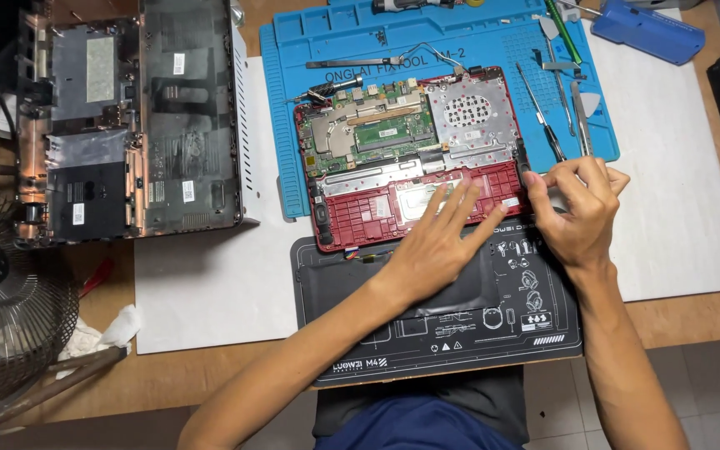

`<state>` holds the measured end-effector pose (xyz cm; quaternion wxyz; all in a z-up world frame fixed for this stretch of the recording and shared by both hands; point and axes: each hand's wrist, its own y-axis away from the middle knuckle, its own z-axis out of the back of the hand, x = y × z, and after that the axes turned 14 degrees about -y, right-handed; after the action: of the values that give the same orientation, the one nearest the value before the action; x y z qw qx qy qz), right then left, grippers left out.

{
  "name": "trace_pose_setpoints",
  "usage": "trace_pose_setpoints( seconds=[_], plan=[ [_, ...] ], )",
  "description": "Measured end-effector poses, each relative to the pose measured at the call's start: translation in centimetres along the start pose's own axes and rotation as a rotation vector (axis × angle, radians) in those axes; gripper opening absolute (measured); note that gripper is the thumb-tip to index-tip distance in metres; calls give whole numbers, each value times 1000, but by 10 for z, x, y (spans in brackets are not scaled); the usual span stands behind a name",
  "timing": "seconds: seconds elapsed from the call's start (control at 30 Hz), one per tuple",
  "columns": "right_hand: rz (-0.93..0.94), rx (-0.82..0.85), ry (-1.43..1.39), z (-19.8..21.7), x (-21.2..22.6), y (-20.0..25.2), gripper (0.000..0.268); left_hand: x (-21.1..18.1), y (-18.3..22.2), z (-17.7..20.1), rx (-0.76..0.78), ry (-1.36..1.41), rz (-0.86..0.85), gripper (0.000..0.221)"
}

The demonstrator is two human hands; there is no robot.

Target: Installing a replacement battery into a laptop chassis and securing it with screws.

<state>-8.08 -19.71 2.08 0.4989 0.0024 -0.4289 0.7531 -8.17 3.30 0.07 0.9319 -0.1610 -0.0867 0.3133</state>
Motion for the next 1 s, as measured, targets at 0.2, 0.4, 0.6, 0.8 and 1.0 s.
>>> trace_pose_setpoints(
  seconds=[0.2,0.4,0.6,0.8,1.0],
  plan=[
    [-12,12,-41,-1,0,3,37,-14,0,14,-186,-35,-73,27],
    [-12,34,-25,-2,1,5,36,-14,1,12,-188,-7,-56,27],
    [-43,83,-39,-2,6,6,28,-12,1,18,-263,0,-28,23],
    [-40,83,15,-3,2,13,12,-13,1,17,-293,13,-15,13],
    [-52,82,35,-5,-2,17,12,-13,2,16,-312,51,4,10]
  ],
)
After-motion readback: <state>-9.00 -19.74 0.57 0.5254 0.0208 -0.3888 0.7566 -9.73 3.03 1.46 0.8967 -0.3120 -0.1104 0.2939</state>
